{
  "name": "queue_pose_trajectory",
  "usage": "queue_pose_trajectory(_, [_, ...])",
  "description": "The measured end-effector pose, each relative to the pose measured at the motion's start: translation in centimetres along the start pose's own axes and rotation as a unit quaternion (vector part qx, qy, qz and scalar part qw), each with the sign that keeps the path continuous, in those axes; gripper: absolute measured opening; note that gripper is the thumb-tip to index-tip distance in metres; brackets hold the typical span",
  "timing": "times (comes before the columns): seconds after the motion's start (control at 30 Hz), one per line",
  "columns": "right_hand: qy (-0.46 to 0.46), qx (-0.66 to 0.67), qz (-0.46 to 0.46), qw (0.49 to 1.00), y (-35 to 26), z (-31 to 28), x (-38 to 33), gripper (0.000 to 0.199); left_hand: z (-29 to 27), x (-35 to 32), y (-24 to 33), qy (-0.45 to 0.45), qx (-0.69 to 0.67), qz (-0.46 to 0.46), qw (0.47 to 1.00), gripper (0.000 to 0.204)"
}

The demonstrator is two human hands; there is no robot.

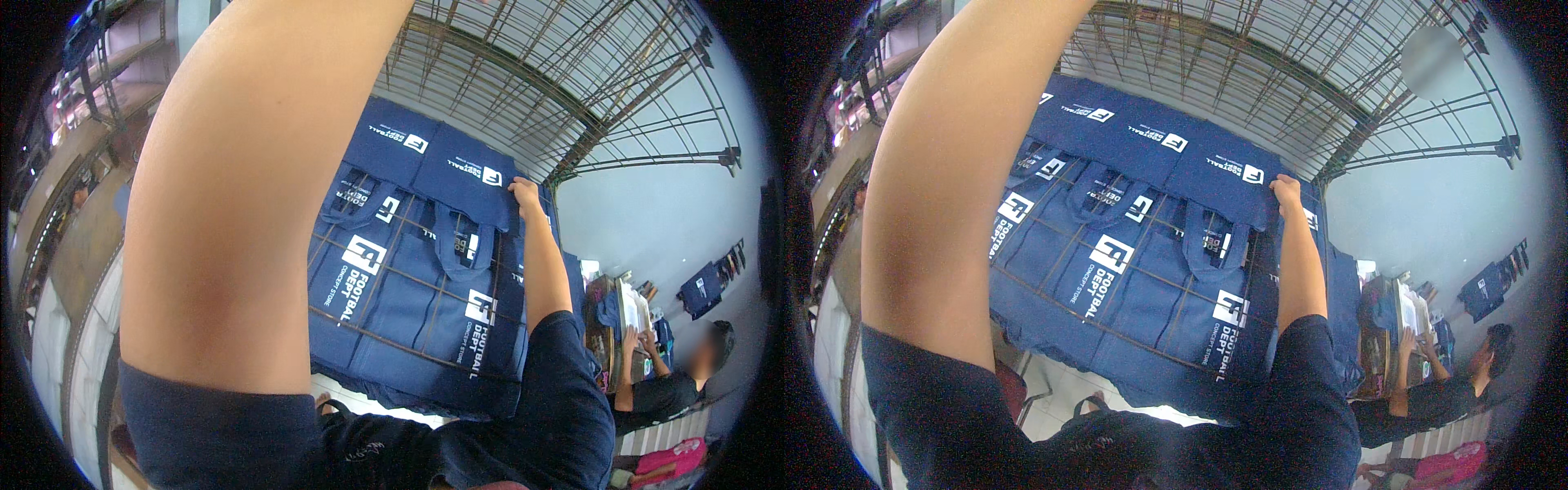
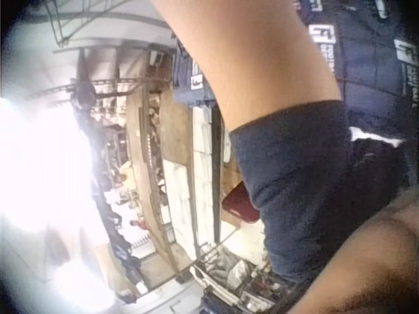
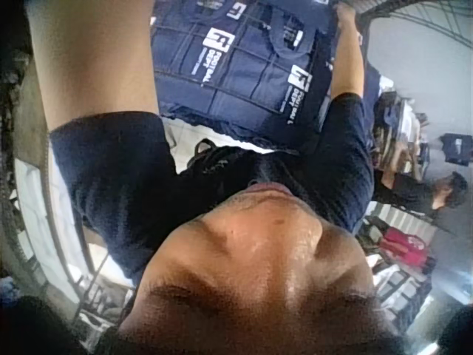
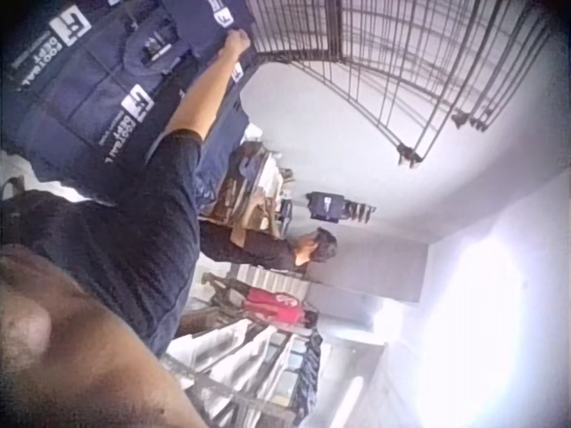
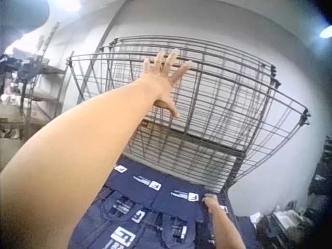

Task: The person repeatedly picks up blue tote bags from a table and places them onto a large stack on a metal cart. The person handles the bags one at a time, adjusting their position on the stack as they build it higher.

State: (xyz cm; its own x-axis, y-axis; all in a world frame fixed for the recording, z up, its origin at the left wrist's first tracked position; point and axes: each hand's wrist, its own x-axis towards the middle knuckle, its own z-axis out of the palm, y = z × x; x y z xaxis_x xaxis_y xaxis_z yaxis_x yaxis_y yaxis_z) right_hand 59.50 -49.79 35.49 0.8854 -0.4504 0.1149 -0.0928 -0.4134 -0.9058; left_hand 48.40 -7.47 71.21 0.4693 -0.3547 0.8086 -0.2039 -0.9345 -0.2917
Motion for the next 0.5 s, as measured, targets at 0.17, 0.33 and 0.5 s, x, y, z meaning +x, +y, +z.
queue_pose_trajectory(0.17, [0.028, -0.025, -0.021, 0.999, 0.8, 0.0, 0.9, 0.052, 0.4, -0.4, 0.1, 0.029, 0.005, 0.004, 1.0, 0.139])
queue_pose_trajectory(0.33, [0.044, -0.13, -0.057, 0.989, -1.0, -2.3, 1.0, 0.05, 0.6, -0.7, 0.0, 0.026, -0.002, 0.003, 1.0, 0.139])
queue_pose_trajectory(0.5, [-0.006, -0.126, -0.154, 0.98, -5.4, -9.3, -0.6, 0.05, -0.6, 0.0, 1.1, -0.026, 0.011, -0.022, 0.999, 0.131])
